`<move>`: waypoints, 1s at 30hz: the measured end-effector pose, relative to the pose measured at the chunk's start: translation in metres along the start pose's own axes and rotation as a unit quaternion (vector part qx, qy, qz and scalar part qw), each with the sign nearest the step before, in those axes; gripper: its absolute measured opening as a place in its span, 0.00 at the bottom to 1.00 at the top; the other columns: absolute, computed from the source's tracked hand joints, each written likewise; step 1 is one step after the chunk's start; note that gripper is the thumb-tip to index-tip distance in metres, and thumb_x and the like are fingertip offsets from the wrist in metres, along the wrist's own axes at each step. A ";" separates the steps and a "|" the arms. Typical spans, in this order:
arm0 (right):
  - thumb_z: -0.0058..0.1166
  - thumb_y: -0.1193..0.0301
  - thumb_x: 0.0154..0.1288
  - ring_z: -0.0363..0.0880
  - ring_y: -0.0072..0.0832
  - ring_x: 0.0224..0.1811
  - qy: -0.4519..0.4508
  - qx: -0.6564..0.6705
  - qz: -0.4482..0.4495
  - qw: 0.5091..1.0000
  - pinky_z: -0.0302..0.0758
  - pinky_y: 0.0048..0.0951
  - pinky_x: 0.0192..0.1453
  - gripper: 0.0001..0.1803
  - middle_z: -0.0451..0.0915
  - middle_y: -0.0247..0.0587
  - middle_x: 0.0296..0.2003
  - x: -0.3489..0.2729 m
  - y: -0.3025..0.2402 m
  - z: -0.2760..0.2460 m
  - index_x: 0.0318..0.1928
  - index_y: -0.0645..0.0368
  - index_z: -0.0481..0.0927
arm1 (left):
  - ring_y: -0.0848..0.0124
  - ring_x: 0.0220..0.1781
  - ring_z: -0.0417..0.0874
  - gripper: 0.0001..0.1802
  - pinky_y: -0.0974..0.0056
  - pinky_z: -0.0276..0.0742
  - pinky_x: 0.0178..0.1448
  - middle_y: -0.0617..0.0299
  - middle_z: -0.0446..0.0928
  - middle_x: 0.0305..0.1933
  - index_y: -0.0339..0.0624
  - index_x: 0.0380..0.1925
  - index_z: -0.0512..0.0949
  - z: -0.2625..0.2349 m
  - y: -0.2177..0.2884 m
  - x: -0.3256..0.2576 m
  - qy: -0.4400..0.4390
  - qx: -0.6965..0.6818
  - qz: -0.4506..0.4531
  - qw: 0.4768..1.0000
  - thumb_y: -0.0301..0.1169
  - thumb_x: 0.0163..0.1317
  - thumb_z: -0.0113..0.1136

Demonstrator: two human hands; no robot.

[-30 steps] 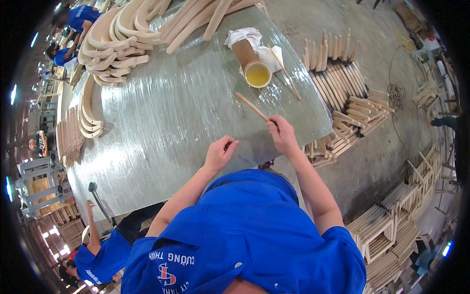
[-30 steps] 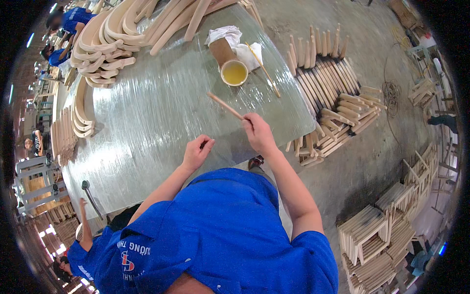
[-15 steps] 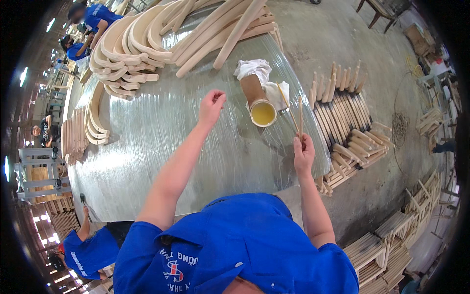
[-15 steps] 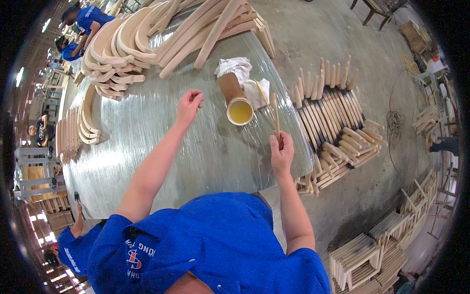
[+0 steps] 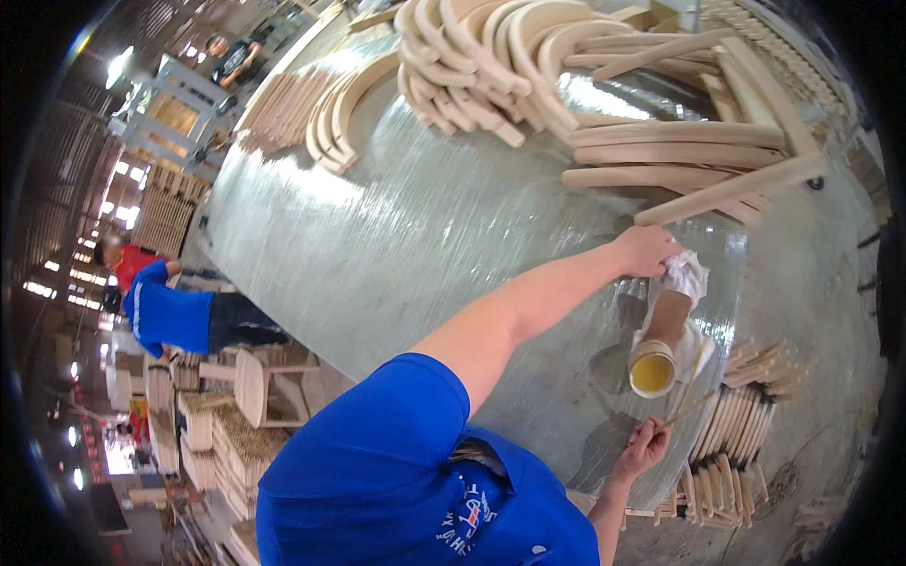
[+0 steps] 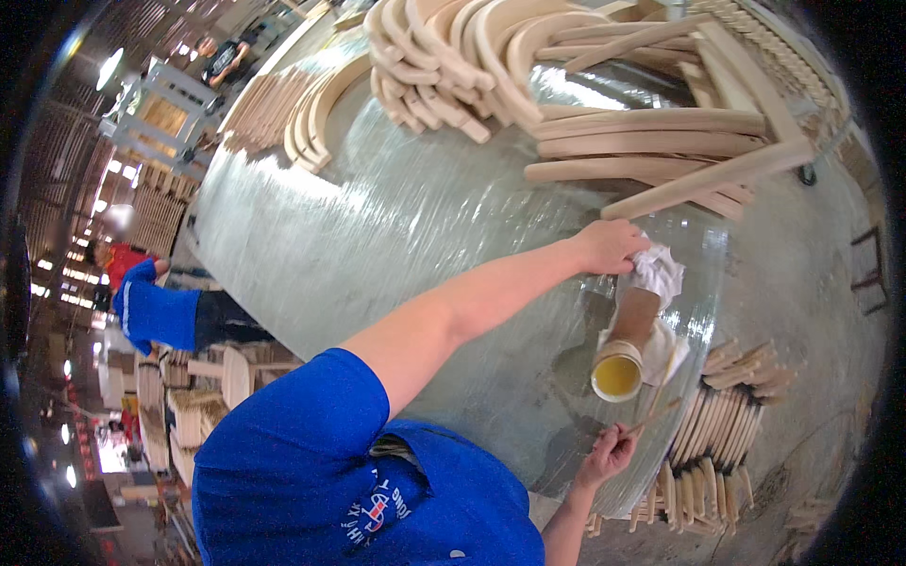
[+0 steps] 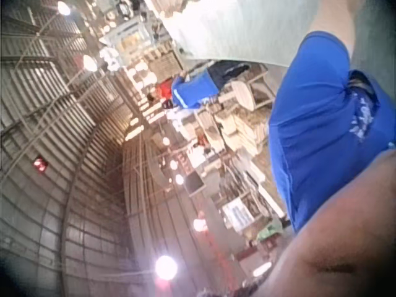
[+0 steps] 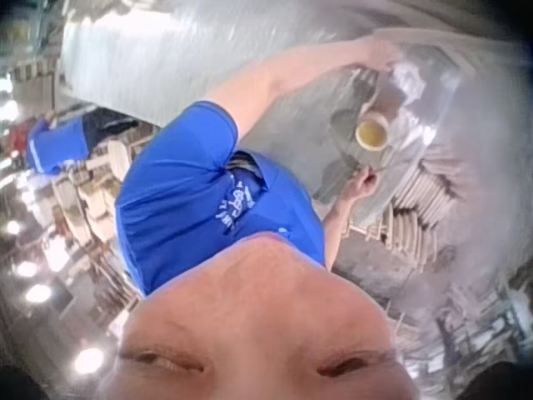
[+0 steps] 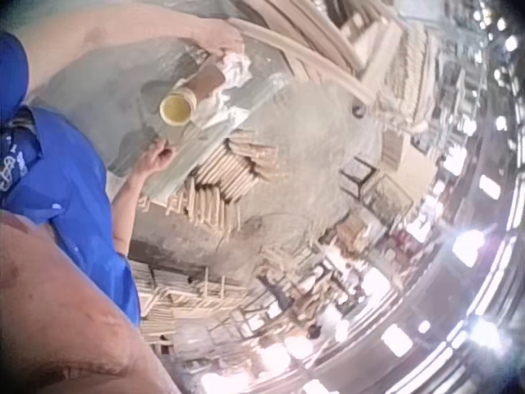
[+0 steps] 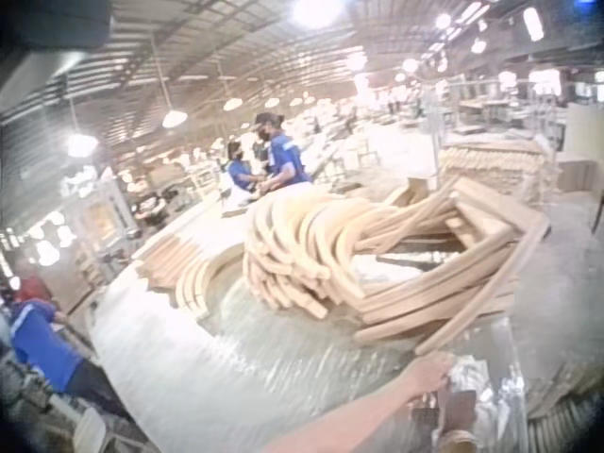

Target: The person applies a yellow liquid to curved wooden chair parts using a brush and a small container. They handle multiple curved pieces, dip the brush repeatedly, and apply the liquid to specific areas of each piece. The person also handles a wooden chair frame and applies the liquid to its joints.

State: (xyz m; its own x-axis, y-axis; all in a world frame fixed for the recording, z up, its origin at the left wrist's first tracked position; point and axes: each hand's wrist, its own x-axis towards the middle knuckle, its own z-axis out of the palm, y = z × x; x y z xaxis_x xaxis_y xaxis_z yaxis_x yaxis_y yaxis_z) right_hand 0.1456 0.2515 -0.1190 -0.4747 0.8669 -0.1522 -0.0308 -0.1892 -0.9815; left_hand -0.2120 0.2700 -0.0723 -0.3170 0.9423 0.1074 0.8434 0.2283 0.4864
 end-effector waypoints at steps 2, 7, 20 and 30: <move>0.47 0.76 0.64 0.60 0.13 0.21 0.003 -0.033 -0.008 0.999 0.56 0.14 0.23 0.02 0.68 0.32 0.24 -0.001 -0.002 0.004 0.36 0.60 0.70 | 0.59 0.50 0.73 0.17 0.58 0.72 0.50 0.61 0.74 0.42 0.47 0.39 0.75 -0.016 -0.016 -0.024 0.069 -0.052 -0.055 0.995 0.36 0.47 0.60; 0.44 0.75 0.66 0.57 0.13 0.21 0.005 -0.029 0.004 1.000 0.54 0.14 0.23 0.02 0.66 0.31 0.24 0.001 0.000 0.005 0.38 0.60 0.69 | 0.54 0.52 0.68 0.19 0.53 0.67 0.54 0.56 0.70 0.44 0.42 0.33 0.74 -0.060 -0.052 -0.152 0.147 0.010 -0.054 0.988 0.39 0.42 0.66; 0.48 0.72 0.61 0.59 0.17 0.23 0.010 -0.092 -0.001 0.996 0.56 0.17 0.27 0.06 0.66 0.33 0.25 -0.003 0.002 -0.002 0.35 0.61 0.68 | 0.60 0.53 0.71 0.25 0.52 0.64 0.58 0.62 0.71 0.47 0.54 0.43 0.76 -0.043 -0.048 -0.202 -0.001 0.050 -0.130 0.990 0.43 0.42 0.69; 0.52 0.76 0.59 0.64 0.13 0.23 0.015 -0.037 -0.026 0.999 0.61 0.15 0.27 0.03 0.70 0.31 0.25 0.004 0.003 0.011 0.31 0.59 0.71 | 0.55 0.38 0.78 0.11 0.57 0.74 0.39 0.53 0.75 0.37 0.40 0.32 0.79 -0.037 0.044 -0.274 0.135 -0.115 -0.263 0.948 0.33 0.50 0.65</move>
State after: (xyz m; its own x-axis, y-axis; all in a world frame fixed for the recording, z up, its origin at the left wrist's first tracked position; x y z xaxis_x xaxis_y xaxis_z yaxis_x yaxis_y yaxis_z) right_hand 0.1334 0.2494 -0.1217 -0.4474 0.8884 -0.1027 0.0106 -0.1096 -0.9939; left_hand -0.1045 0.0125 -0.0479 -0.7930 0.6092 0.0006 0.4307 0.5599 0.7078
